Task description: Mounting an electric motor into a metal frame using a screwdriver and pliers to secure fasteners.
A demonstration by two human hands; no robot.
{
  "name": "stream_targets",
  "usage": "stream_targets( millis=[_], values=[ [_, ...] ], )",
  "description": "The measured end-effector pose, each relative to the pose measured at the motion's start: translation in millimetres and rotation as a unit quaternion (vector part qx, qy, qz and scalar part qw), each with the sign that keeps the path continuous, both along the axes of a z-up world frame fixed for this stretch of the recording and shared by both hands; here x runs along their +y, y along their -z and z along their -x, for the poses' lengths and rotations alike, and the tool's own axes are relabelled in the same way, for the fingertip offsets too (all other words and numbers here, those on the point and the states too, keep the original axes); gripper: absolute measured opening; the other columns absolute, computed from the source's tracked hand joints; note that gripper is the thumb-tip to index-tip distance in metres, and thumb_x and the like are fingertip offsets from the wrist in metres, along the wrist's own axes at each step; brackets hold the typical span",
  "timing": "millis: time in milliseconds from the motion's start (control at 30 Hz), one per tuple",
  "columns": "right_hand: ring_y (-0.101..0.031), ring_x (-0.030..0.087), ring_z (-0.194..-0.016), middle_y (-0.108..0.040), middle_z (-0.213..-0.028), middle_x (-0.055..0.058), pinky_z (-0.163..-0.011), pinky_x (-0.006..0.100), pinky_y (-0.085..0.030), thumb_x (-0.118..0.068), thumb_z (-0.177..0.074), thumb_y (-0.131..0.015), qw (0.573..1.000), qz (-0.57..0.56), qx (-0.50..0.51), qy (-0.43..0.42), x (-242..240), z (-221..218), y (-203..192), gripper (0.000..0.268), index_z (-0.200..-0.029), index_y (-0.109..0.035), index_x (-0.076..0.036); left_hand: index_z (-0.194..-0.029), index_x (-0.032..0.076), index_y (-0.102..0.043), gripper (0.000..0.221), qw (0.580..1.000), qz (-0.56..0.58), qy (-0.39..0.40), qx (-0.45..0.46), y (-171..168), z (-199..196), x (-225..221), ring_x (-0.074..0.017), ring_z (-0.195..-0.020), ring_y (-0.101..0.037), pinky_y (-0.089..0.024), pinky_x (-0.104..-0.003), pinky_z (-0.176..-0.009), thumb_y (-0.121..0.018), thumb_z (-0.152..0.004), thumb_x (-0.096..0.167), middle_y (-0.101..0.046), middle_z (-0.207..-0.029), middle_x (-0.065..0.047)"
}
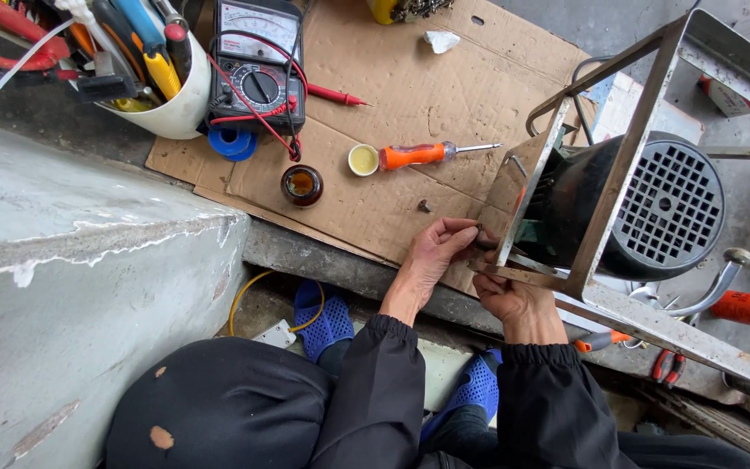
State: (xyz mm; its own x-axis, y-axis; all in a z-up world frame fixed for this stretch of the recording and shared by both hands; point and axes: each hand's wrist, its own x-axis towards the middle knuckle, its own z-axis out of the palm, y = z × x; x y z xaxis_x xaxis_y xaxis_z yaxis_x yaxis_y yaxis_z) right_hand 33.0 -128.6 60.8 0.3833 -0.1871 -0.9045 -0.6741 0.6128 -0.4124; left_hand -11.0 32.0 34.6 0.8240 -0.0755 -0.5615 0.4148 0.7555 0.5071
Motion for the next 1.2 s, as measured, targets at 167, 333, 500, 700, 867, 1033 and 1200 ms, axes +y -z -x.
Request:
stream_targets(
  millis=[167, 333, 500, 700, 867, 1033, 1200],
  values=[
    [-0.040, 0.017, -0.041, -0.069, -0.073, 0.013, -0.039, 0.029, -0.025, -0.022, -0.103, -0.055, 1.000, 0.001, -0.013, 0.013, 1.4, -0.4, 10.7, 0.027, -0.090, -0.069, -0.003, -0.129, 0.009, -0.079, 0.036, 1.000, 0.001, -0.001, -0.009, 8.3, -0.2, -5.5, -0.0147, -0.103, -0.079, -0.067, -0.029, -0.096, -0.089, -0.097, 0.022, -0.085, -0.108, -0.009],
    [-0.043, 0.017, -0.043, -0.074, -0.079, 0.016, -0.041, 0.027, -0.026, -0.024, -0.106, -0.056, 0.999, 0.014, -0.039, -0.019, -1.6, 3.8, 21.3, 0.029, -0.096, -0.072, -0.003, -0.127, 0.008, -0.079, 0.034, 0.998, 0.055, -0.041, 0.011, 12.9, 3.7, -14.9, -0.0186, -0.102, -0.082, -0.067, -0.030, -0.095, -0.090, -0.098, 0.022, -0.085, -0.108, -0.011],
    [-0.047, 0.027, -0.044, -0.068, -0.083, 0.028, -0.039, 0.031, -0.026, -0.003, -0.087, -0.049, 0.994, 0.043, -0.091, -0.029, 12.1, 17.8, -14.8, 0.022, -0.106, -0.058, 0.005, -0.128, 0.007, -0.079, 0.034, 1.000, -0.001, -0.018, -0.007, 18.7, -0.7, -12.6, -0.0211, -0.098, -0.082, -0.068, -0.032, -0.092, -0.089, -0.098, 0.020, -0.084, -0.106, -0.013],
    [-0.063, 0.023, -0.044, -0.082, -0.099, 0.028, -0.037, 0.026, -0.034, -0.017, -0.112, -0.049, 0.975, 0.105, -0.169, -0.099, 17.3, 68.4, -73.2, 0.031, -0.134, -0.067, -0.004, -0.127, 0.010, -0.081, 0.025, 0.985, -0.161, 0.029, -0.050, 49.8, 0.3, -8.3, -0.0143, -0.094, -0.076, -0.065, -0.029, -0.089, -0.081, -0.104, 0.020, -0.080, -0.102, -0.005],
    [-0.066, 0.024, -0.045, -0.082, -0.100, 0.030, -0.034, 0.024, -0.039, -0.023, -0.113, -0.053, 0.975, 0.051, -0.211, -0.052, 4.6, 107.8, -76.2, 0.042, -0.149, -0.062, -0.004, -0.123, 0.015, -0.080, 0.020, 0.951, -0.290, 0.056, -0.094, 31.3, 7.5, -6.9, -0.0084, -0.095, -0.070, -0.059, -0.023, -0.087, -0.067, -0.109, 0.012, -0.077, -0.101, 0.000],
    [-0.064, 0.022, -0.043, -0.082, -0.094, 0.029, -0.033, 0.025, -0.044, -0.019, -0.107, -0.058, 0.974, 0.095, -0.203, -0.037, -11.3, 129.5, -80.3, 0.040, -0.139, -0.068, 0.001, -0.137, 0.011, -0.077, 0.038, 0.925, -0.347, 0.094, -0.123, 4.3, 12.9, 6.4, -0.0138, -0.105, -0.073, -0.060, -0.027, -0.091, -0.065, -0.103, 0.000, -0.079, -0.119, -0.005],
    [-0.067, 0.022, -0.042, -0.082, -0.090, 0.029, -0.032, 0.025, -0.047, -0.014, -0.102, -0.059, 0.970, 0.124, -0.208, -0.033, -37.4, 130.9, -68.4, 0.042, -0.140, -0.065, 0.005, -0.155, 0.011, -0.065, 0.070, 0.912, -0.352, 0.158, -0.141, -1.1, 20.7, 9.1, -0.0260, -0.121, -0.076, -0.064, -0.037, -0.098, -0.067, -0.090, -0.013, -0.073, -0.145, -0.015]
  ],
)
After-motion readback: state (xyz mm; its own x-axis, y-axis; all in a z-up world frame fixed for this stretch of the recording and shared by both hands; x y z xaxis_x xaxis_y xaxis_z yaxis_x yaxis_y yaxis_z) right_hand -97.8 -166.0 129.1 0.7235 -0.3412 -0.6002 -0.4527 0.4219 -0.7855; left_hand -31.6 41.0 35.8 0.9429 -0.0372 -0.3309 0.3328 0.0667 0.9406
